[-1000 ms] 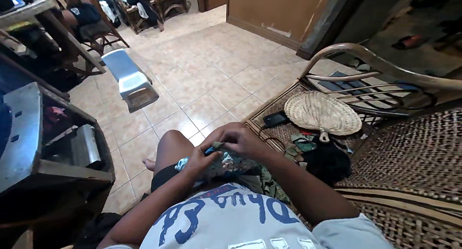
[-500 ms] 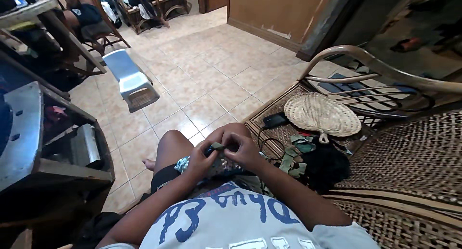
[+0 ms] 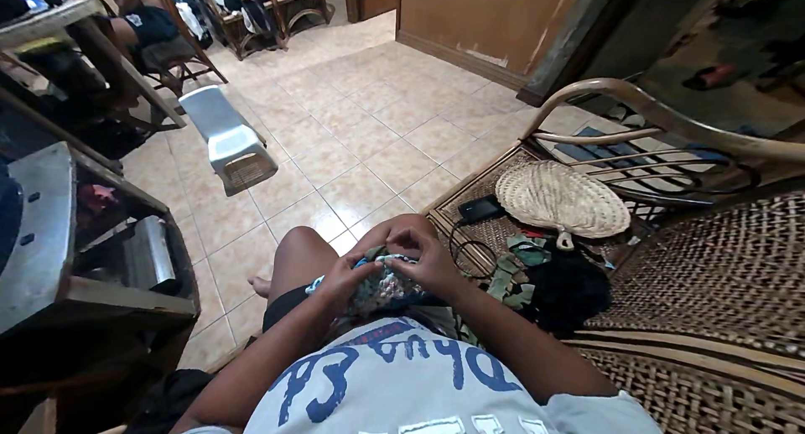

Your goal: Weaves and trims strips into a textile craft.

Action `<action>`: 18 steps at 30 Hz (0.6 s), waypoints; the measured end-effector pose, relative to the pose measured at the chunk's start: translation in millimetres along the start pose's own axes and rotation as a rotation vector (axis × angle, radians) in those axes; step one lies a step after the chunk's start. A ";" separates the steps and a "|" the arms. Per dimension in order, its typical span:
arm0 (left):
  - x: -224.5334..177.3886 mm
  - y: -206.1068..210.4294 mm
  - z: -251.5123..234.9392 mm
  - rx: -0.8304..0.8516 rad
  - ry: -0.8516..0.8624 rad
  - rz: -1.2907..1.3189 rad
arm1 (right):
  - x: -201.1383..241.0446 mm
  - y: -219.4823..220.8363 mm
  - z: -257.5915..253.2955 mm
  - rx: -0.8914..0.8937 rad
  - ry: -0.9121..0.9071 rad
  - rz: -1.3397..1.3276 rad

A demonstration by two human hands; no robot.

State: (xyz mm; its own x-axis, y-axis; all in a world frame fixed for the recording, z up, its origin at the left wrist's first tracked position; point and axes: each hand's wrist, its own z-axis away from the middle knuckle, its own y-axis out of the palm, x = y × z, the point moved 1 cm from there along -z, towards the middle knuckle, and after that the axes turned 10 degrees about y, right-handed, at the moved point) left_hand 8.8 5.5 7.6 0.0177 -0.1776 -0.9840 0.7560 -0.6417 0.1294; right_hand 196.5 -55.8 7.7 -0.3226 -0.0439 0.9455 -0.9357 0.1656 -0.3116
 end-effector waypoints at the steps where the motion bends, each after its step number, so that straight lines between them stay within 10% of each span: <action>1: -0.2 -0.3 0.3 -0.005 -0.014 0.037 | -4.2 2.7 1.7 -0.064 -0.089 0.085; 18: 2.2 3.4 4.4 -0.043 0.269 -0.319 | -3.5 16.6 11.2 -0.335 -0.508 0.603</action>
State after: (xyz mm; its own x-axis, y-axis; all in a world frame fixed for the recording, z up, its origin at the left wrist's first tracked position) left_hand 8.6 -0.4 6.4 -0.0558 0.2303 -0.9715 0.7775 -0.6004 -0.1870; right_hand 180.5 -63.9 -1.9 -0.8513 -0.2776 0.4452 -0.5179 0.5811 -0.6278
